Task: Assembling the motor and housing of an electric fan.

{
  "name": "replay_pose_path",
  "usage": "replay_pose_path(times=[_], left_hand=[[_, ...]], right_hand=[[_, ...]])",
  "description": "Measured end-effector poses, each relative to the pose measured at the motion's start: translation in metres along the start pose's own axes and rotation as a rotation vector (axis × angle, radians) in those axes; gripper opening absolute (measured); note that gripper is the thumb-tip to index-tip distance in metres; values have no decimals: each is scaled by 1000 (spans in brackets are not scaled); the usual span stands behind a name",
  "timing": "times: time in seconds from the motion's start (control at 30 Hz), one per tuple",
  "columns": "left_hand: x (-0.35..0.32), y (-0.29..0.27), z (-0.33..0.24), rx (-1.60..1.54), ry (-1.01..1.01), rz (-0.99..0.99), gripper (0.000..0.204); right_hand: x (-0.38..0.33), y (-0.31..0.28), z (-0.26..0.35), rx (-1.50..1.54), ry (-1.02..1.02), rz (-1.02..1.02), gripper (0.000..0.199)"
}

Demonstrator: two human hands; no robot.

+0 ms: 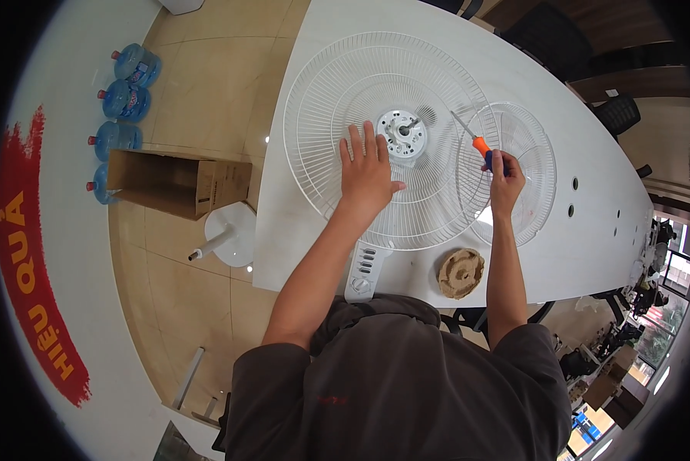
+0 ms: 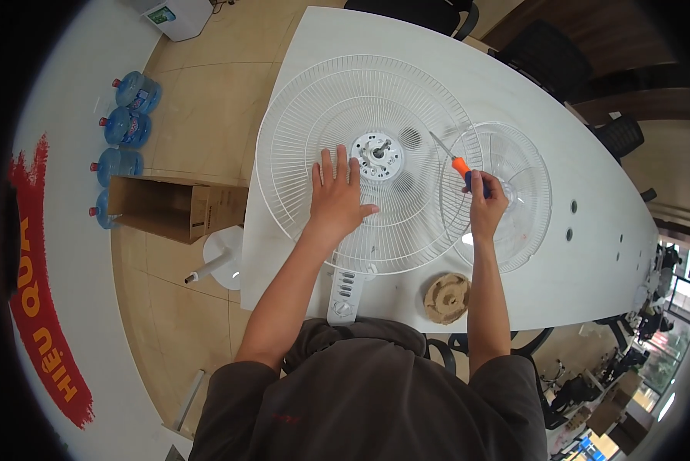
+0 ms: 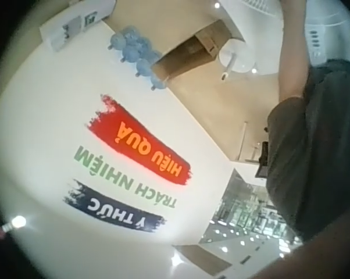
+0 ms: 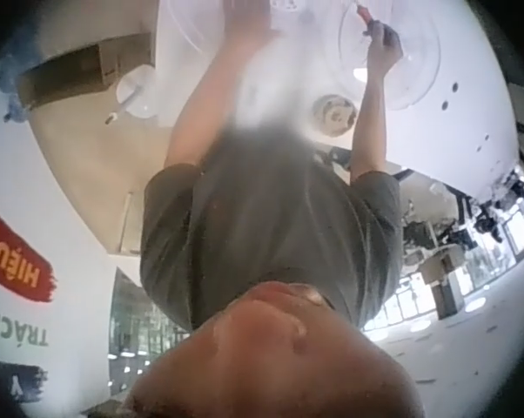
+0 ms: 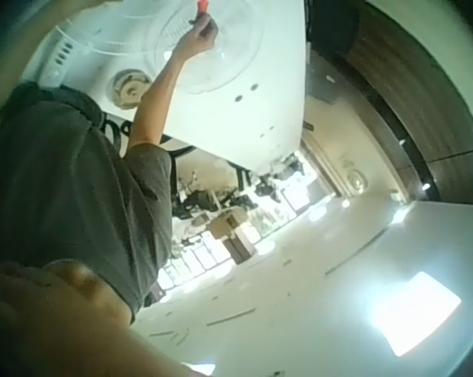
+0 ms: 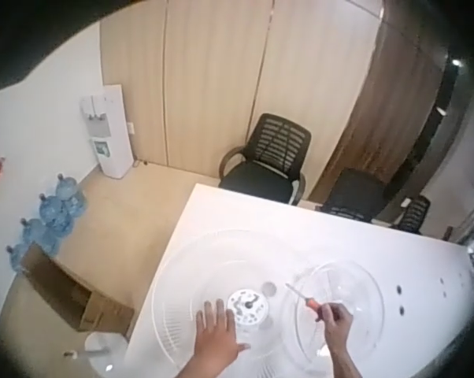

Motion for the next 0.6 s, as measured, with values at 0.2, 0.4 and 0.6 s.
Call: replay_pose_path(times=[0.2,0.4,0.6], left_hand=[[-2,5,-6,34,45,-68,99],[-2,4,-5,11,23,-72,100],[-3,5,-5,-5,30,-104,101]], right_hand=[[25,-2,79,-168,33,-10,24],[34,70,144,-141,-152,480,26],[46,111,161,-489,-307,787,30]])
Point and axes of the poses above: each hand's wrist, its own x-axis towards the middle knuckle, its own y-axis out of the palm, z = x × y, the point moved 2 cm from there along x, towards the middle knuckle, and after that the axes turned 7 degrees about x, right-handed, at the moved point
